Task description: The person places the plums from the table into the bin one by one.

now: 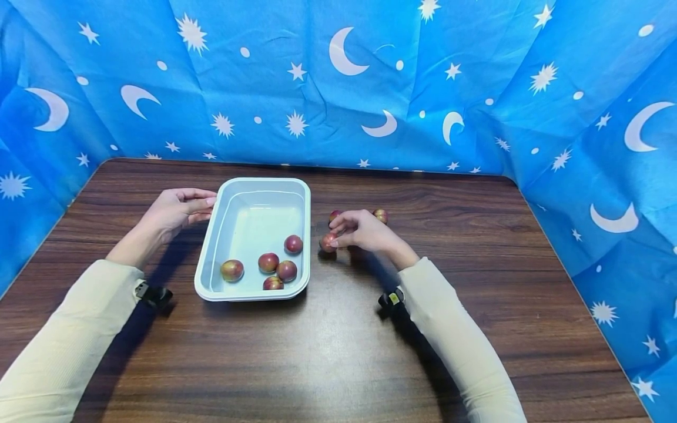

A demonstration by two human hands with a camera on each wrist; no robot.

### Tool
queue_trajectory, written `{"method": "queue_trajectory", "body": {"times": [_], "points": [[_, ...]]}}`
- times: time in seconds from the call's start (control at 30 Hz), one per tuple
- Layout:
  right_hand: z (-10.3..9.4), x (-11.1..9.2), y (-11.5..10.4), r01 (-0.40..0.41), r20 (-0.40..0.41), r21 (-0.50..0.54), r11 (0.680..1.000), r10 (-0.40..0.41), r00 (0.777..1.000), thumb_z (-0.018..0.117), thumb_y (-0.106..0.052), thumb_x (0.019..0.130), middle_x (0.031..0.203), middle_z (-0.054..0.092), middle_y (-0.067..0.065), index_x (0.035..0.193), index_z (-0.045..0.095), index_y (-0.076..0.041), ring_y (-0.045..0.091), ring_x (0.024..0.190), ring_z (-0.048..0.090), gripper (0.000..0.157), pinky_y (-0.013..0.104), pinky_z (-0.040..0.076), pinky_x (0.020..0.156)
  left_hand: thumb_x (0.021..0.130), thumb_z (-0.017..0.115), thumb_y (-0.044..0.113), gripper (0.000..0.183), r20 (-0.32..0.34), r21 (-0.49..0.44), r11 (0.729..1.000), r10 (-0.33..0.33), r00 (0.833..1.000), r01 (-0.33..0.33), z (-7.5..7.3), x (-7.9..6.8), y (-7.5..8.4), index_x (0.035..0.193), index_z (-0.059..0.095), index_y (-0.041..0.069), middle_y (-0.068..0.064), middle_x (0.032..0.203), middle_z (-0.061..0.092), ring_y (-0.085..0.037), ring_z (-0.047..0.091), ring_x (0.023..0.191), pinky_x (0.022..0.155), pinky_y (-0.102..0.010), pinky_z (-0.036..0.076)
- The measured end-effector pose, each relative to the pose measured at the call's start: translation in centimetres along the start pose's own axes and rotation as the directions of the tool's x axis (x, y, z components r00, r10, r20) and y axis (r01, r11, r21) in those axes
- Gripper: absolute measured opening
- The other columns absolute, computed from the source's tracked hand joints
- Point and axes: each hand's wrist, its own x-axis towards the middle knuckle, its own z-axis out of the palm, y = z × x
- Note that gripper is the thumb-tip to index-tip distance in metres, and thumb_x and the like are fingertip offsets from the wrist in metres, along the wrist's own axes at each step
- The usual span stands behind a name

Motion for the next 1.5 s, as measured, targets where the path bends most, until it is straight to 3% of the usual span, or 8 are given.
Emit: {"method": "queue_trajectory", "body": {"times": [0.23, 0.63, 0.87, 1.23, 1.5], "points": [[-0.7, 0.0, -0.9, 0.015, -0.014, -0.048, 0.999, -0.015, 1.000, 0.069, -0.007, 0.081, 0.098, 0.064, 0.011, 0.111, 0.058, 0.004, 0.023, 0.085, 0.058, 0.034, 0.029, 0.050, 0.071, 0.091, 0.056, 0.008, 0.033, 0.000, -0.006, 1.000, 0.001, 1.000, -0.001, 0.0, 0.1, 0.0, 0.116, 0.049, -0.012, 0.004, 0.079, 0.063, -0.007, 0.062, 0.068, 0.074, -0.026, 0.055], [-2.0, 0.1, -2.5, -0.016, -0.022, -0.029, 0.999, 0.015, 1.000, 0.069, -0.013, 0.082, 0.097, 0.065, 0.010, 0.113, 0.059, 0.000, 0.021, 0.080, 0.058, 0.035, 0.042, 0.052, 0.063, 0.091, 0.056, 0.009, 0.033, 0.001, 0.001, 1.000, 0.001, 1.000, -0.001, 0.0, 0.0, 0.0, 0.116, 0.050, -0.012, 0.003, 0.080, 0.063, -0.007, 0.062, 0.069, 0.076, -0.028, 0.055], [-2.6, 0.3, -3.6, 0.011, -0.032, -0.054, 0.998, -0.013, 0.999, 0.067, -0.010, 0.083, 0.098, 0.065, 0.010, 0.113, 0.059, -0.002, 0.020, 0.089, 0.060, 0.031, 0.031, 0.050, 0.076, 0.091, 0.055, 0.009, 0.034, 0.005, 0.000, 1.000, 0.001, 1.000, -0.001, 0.0, -0.1, 0.0, 0.117, 0.049, -0.012, 0.002, 0.082, 0.063, -0.007, 0.062, 0.070, 0.078, -0.029, 0.054], [-2.7, 0.9, -5.4, 0.045, -0.060, -0.087, 0.995, -0.050, 0.997, 0.067, -0.008, 0.083, 0.099, 0.065, 0.009, 0.113, 0.059, -0.002, 0.019, 0.090, 0.060, 0.031, 0.034, 0.048, 0.084, 0.092, 0.055, 0.009, 0.033, -0.002, 0.008, 1.000, 0.007, 1.000, -0.007, 0.1, -0.1, -0.1, 0.117, 0.049, -0.012, 0.002, 0.082, 0.063, -0.007, 0.062, 0.070, 0.079, -0.030, 0.054], [-2.3, 1.4, -6.2, 0.031, -0.056, -0.060, 0.998, -0.035, 0.998, 0.069, -0.014, 0.083, 0.099, 0.064, 0.007, 0.113, 0.059, -0.004, 0.019, 0.088, 0.060, 0.033, 0.033, 0.051, 0.080, 0.092, 0.055, 0.010, 0.034, 0.000, 0.012, 1.000, 0.003, 1.000, -0.003, 0.0, 0.0, -0.1, 0.117, 0.049, -0.012, 0.003, 0.083, 0.063, -0.007, 0.062, 0.070, 0.079, -0.030, 0.054]]}}
